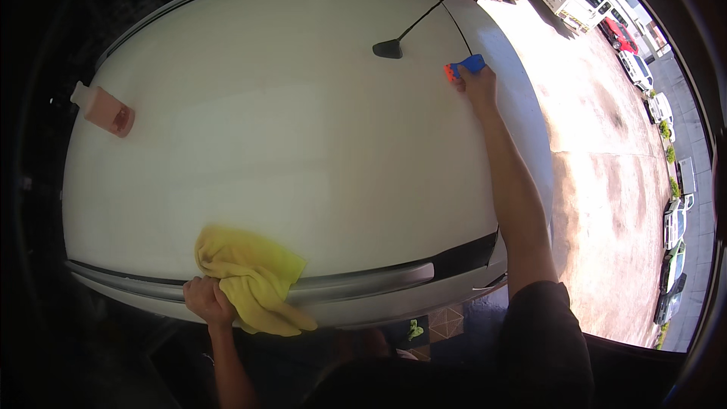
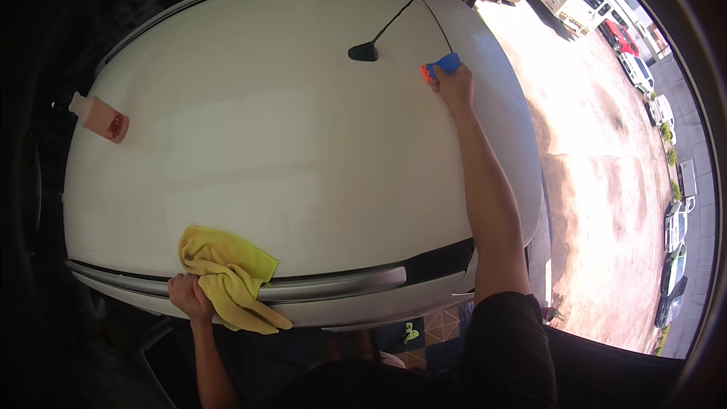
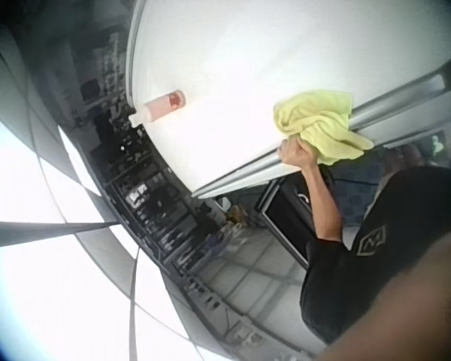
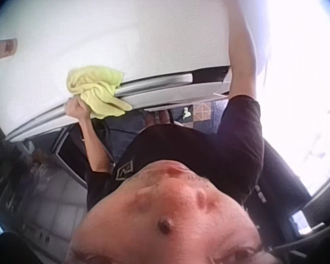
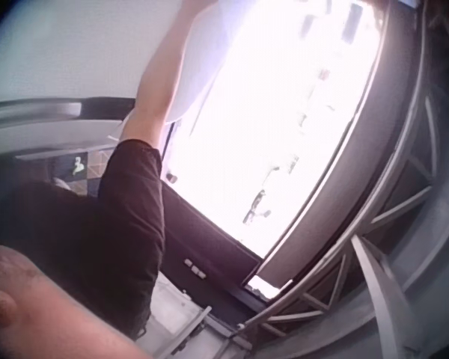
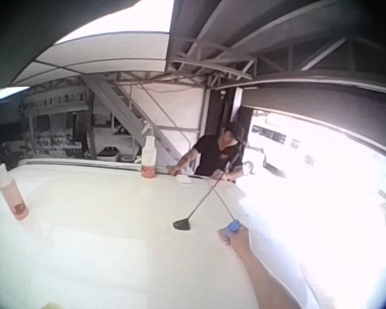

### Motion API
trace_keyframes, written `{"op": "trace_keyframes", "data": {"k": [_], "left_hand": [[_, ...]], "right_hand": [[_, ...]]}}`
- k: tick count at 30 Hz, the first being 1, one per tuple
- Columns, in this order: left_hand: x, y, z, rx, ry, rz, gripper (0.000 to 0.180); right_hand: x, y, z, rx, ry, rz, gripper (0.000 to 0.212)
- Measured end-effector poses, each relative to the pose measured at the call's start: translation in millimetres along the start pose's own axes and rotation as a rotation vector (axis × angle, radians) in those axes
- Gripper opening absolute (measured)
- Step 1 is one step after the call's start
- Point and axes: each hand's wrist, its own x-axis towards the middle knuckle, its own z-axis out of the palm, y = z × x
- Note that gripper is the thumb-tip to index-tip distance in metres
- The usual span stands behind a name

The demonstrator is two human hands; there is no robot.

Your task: The person wipes the roof of a white car with a yellow microfiber cloth. They then retrieve a spray bottle and a blue plastic scraper, apply a cleaning solution to the roof, and use the scraper to remove red residue from the surface.

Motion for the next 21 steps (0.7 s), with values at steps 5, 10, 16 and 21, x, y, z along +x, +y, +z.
{"op": "trace_keyframes", "data": {"k": [5,10,16,21], "left_hand": [[2.5,-4.0,9.7,-0.014,0.047,0.075,0.028],[2.6,-5.7,3.9,0.006,0.039,0.142,0.029],[7.5,-2.6,8.5,-0.025,0.041,0.177,0.029],[11.0,-2.3,7.7,-0.044,0.056,0.200,0.029]], "right_hand": [[86.0,10.8,24.5,-0.195,-0.036,-0.054,0.023],[48.0,20.6,75.0,-0.300,-0.228,-0.387,0.025],[69.6,4.7,46.9,-0.455,-0.129,-0.227,0.020],[46.1,0.5,47.4,-0.368,-0.197,-0.219,0.020]]}}
